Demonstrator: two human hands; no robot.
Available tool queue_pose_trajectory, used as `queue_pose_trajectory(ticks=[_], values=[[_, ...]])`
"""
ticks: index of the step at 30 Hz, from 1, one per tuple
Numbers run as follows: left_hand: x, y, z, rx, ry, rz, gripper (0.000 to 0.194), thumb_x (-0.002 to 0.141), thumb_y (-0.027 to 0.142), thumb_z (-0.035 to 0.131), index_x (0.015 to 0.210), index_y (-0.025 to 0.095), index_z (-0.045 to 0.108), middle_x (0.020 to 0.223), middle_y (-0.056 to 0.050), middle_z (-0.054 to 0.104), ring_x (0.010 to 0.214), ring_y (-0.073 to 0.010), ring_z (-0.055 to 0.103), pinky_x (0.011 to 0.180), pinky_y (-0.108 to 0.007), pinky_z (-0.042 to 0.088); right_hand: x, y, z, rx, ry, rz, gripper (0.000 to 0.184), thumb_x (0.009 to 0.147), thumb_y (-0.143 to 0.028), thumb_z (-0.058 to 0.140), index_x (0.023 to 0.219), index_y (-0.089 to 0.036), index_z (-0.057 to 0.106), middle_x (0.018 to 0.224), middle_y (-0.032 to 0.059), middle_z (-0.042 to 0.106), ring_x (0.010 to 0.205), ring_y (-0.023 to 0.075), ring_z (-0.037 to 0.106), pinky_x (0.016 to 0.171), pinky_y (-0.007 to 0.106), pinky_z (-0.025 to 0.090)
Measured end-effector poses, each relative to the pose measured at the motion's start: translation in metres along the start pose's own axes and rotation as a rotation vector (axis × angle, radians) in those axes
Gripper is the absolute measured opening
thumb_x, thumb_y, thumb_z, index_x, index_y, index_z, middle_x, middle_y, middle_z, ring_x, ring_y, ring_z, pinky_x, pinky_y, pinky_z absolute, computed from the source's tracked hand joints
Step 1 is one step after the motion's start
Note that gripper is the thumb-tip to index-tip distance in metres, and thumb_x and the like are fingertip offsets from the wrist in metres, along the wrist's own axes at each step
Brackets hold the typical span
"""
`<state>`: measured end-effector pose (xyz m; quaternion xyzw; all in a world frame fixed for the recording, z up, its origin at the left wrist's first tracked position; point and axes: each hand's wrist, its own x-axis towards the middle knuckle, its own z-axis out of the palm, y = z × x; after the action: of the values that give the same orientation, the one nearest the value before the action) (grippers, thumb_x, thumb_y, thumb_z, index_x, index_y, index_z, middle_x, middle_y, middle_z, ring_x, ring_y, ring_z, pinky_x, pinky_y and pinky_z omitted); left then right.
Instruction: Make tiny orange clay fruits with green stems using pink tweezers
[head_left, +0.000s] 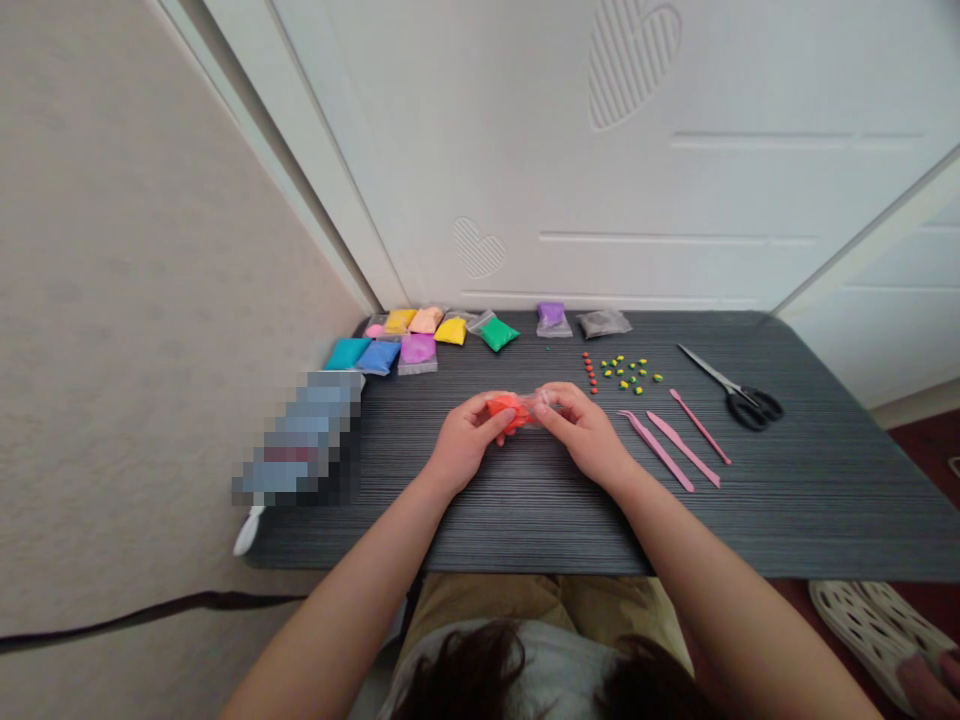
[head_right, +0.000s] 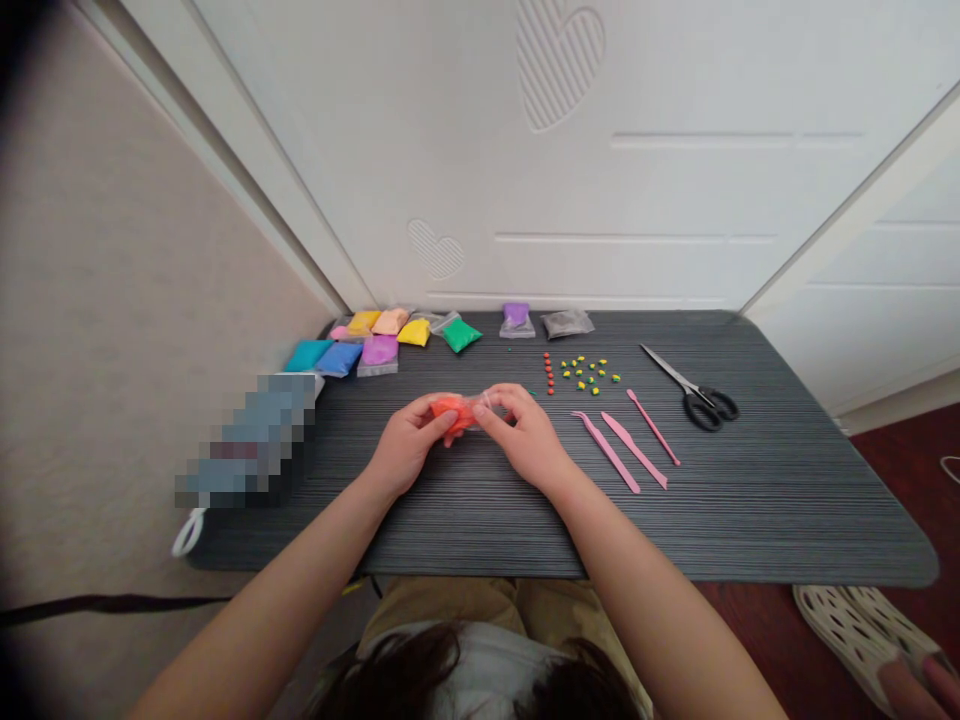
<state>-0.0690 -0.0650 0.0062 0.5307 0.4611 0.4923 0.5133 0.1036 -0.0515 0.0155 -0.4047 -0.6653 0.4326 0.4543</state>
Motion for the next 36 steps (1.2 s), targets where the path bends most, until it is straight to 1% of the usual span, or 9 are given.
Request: queue_pose_trajectory(ticks=[4,7,11,16,22,25,28,31,36], values=[[0.000,-0.001,0.001,0.111,-0.003,-0.024,0.036,0.071,0.034,0.062,0.102,0.017,0.060,0.077,-0.002,0.065,0.059,-0.0112,0.052,0.056,-0.024,0.042,0.001,0.010,0.004,0.150,0.091,0.080,0.021,0.077,-0.038,0.055,0.081,-0.022,0.067,0.098,0.0033,0.058,0.096,0.0152,0.053,0.091,0.033,0.036],[0.000,-0.002,0.001,0.177,0.024,-0.008,0.034,0.070,0.035,0.062,0.100,0.018,0.062,0.083,-0.004,0.066,0.064,-0.0137,0.056,0.059,-0.025,0.043,0.000,0.014,0.005,0.214,0.103,0.103,0.024,0.078,-0.040,0.054,0.085,-0.021,0.067,0.105,0.0042,0.057,0.098,0.0160,0.053,0.088,0.033,0.040],[0.001,-0.003,0.001,0.141,0.048,0.008,0.031,0.071,0.035,0.061,0.097,0.018,0.063,0.081,-0.004,0.067,0.066,-0.0146,0.057,0.060,-0.026,0.043,-0.001,0.010,0.004,0.260,0.108,0.107,0.024,0.078,-0.040,0.054,0.086,-0.022,0.067,0.102,0.0032,0.058,0.098,0.0159,0.053,0.088,0.033,0.041],[0.004,-0.004,-0.001,-0.098,0.048,-0.016,0.028,0.073,0.030,0.061,0.097,0.017,0.062,0.072,0.000,0.063,0.055,-0.0086,0.052,0.051,-0.020,0.038,-0.001,-0.001,0.002,0.055,0.029,0.014,0.021,0.081,-0.036,0.051,0.083,-0.023,0.067,0.096,0.0025,0.059,0.094,0.0148,0.054,0.089,0.032,0.038],[0.007,-0.003,-0.002,-0.361,0.098,-0.058,0.026,0.074,0.028,0.061,0.097,0.015,0.060,0.076,-0.001,0.062,0.053,-0.0061,0.051,0.050,-0.018,0.039,-0.005,-0.006,0.002,-0.233,-0.015,-0.154,0.014,0.077,-0.028,0.058,0.088,-0.022,0.063,0.099,0.0041,0.056,0.096,0.0148,0.052,0.086,0.030,0.039],[0.006,-0.001,-0.001,-0.472,0.040,-0.107,0.026,0.074,0.028,0.060,0.096,0.015,0.060,0.080,-0.003,0.062,0.056,-0.0066,0.052,0.051,-0.018,0.040,-0.005,-0.006,0.003,-0.260,-0.016,-0.184,0.009,0.080,-0.025,0.054,0.083,-0.021,0.062,0.095,0.0038,0.057,0.094,0.0141,0.052,0.086,0.030,0.039],[0.005,-0.001,-0.001,-0.517,-0.025,-0.168,0.022,0.072,0.023,0.063,0.092,0.013,0.062,0.080,-0.003,0.062,0.060,-0.0064,0.052,0.054,-0.018,0.041,-0.004,-0.005,0.003,-0.251,-0.002,-0.198,0.009,0.081,-0.024,0.052,0.085,-0.021,0.060,0.092,0.0034,0.058,0.091,0.0137,0.053,0.083,0.029,0.041],[0.006,-0.001,-0.002,-0.510,-0.041,-0.205,0.019,0.069,0.016,0.066,0.087,0.012,0.062,0.077,-0.002,0.062,0.062,-0.0056,0.053,0.059,-0.018,0.042,-0.004,-0.005,0.002,-0.258,-0.022,-0.221,0.009,0.080,-0.024,0.054,0.088,-0.021,0.058,0.093,0.0032,0.059,0.091,0.0140,0.053,0.082,0.029,0.042],[0.007,-0.001,-0.004,-0.543,-0.047,-0.239,0.016,0.071,0.019,0.064,0.085,0.012,0.063,0.076,-0.003,0.063,0.061,-0.0062,0.055,0.062,-0.019,0.044,-0.005,-0.002,0.001,-0.336,-0.065,-0.299,0.016,0.077,-0.021,0.057,0.093,-0.022,0.057,0.095,0.0036,0.059,0.093,0.0157,0.052,0.085,0.032,0.041]])
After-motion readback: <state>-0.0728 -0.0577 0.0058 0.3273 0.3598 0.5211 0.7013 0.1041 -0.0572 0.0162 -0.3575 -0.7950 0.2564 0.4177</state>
